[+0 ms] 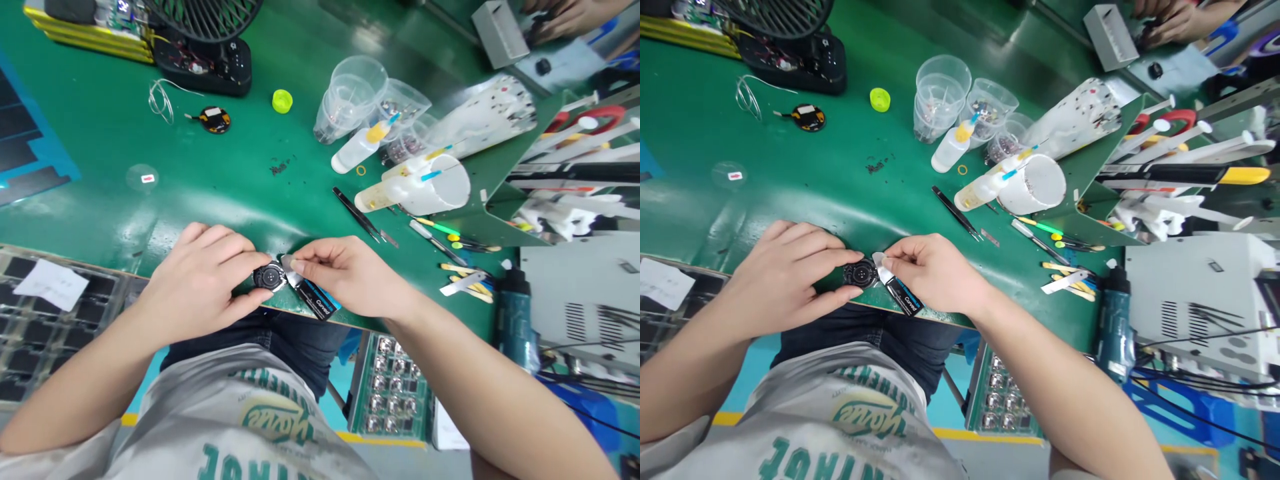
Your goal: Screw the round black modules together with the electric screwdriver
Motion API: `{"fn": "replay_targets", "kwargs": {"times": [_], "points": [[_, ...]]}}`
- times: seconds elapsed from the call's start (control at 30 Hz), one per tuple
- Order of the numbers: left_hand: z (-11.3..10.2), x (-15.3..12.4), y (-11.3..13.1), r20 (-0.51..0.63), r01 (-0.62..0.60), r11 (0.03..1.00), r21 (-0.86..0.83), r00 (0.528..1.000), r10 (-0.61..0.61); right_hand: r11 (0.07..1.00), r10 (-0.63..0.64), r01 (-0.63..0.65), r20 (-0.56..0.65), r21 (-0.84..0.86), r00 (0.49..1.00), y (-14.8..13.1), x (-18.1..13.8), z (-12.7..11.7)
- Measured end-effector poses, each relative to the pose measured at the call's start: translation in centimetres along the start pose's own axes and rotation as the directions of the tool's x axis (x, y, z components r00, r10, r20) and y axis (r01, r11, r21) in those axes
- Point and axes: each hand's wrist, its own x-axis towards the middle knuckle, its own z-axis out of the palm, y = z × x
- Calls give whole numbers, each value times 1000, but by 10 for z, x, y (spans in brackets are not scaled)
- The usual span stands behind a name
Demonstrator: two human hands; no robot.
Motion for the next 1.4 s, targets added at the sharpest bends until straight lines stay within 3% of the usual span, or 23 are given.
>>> {"fn": "replay_targets", "kwargs": {"times": [0.43,0.93,1.23,1.4], "points": [[1,1,-2,11,-20,999,-34,1000,21,992,36,-43,-57,-119,998,-8,-4,6],[2,2,0,2,-33,999,-7,999,33,882,-40,-26,-130,-470,991,-27,-7,17],[1,2,0,-43,-38,999,9,998,38,908,48,-52,-20,-417,999,-33,-4,6],[1,3,0,-61,-30,1000,-3,998,29,894,85,-99,-52,-438,995,-35,-2,6]]}}
